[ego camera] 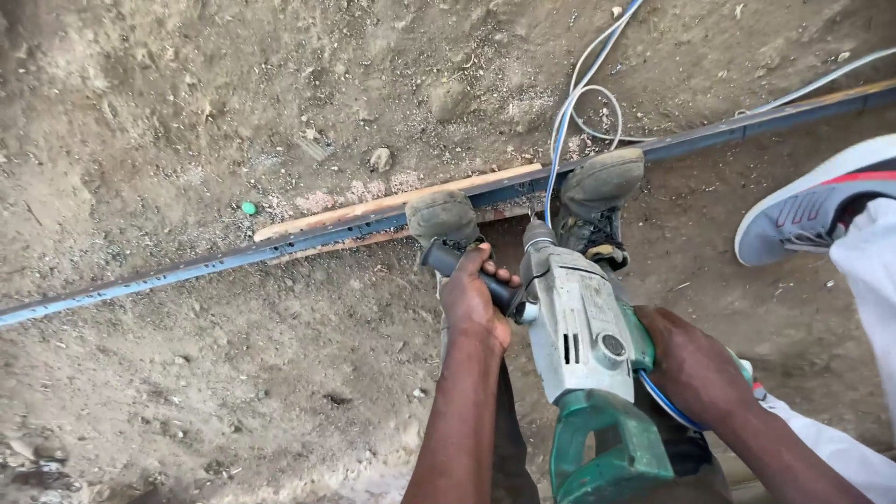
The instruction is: Using a power drill to create holes in a metal profile on the ground.
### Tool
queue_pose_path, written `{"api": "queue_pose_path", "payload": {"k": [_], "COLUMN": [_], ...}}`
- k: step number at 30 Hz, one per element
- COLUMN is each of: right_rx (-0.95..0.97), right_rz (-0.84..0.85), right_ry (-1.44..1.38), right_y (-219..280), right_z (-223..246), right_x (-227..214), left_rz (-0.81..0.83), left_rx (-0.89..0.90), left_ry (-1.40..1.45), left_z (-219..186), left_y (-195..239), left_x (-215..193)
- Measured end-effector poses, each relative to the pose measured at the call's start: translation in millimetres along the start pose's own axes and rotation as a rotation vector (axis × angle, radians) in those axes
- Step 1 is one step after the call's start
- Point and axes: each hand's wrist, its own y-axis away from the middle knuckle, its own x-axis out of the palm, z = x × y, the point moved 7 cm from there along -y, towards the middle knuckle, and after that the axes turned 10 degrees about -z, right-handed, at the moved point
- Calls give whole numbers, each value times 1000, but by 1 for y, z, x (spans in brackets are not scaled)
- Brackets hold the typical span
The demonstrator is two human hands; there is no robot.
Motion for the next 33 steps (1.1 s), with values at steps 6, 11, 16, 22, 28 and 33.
{"api": "queue_pose_path", "payload": {"k": [6, 11, 16, 22, 28, 33], "right_rx": [-26, 54, 29, 31, 90, 48], "right_rz": [-44, -17, -46, -57, -41, -55], "right_ry": [-20, -30, -30, 1, 3, -10], "right_y": [3, -4, -12, -22, -27, -34], "right_z": [-1, 22, 13, 2, -1, -9], "right_x": [18, 13, 28, 24, 7, 11], "left_rz": [2, -1, 40, 57, 70, 50], "left_rx": [18, 29, 101, 17, 11, -1], "left_ry": [-57, -179, -116, -61, -88, -103], "left_z": [-7, -23, -22, -3, 5, 5], "left_y": [-2, -3, -22, -37, -34, -29], "left_x": [-2, 8, 14, 23, 35, 42]}}
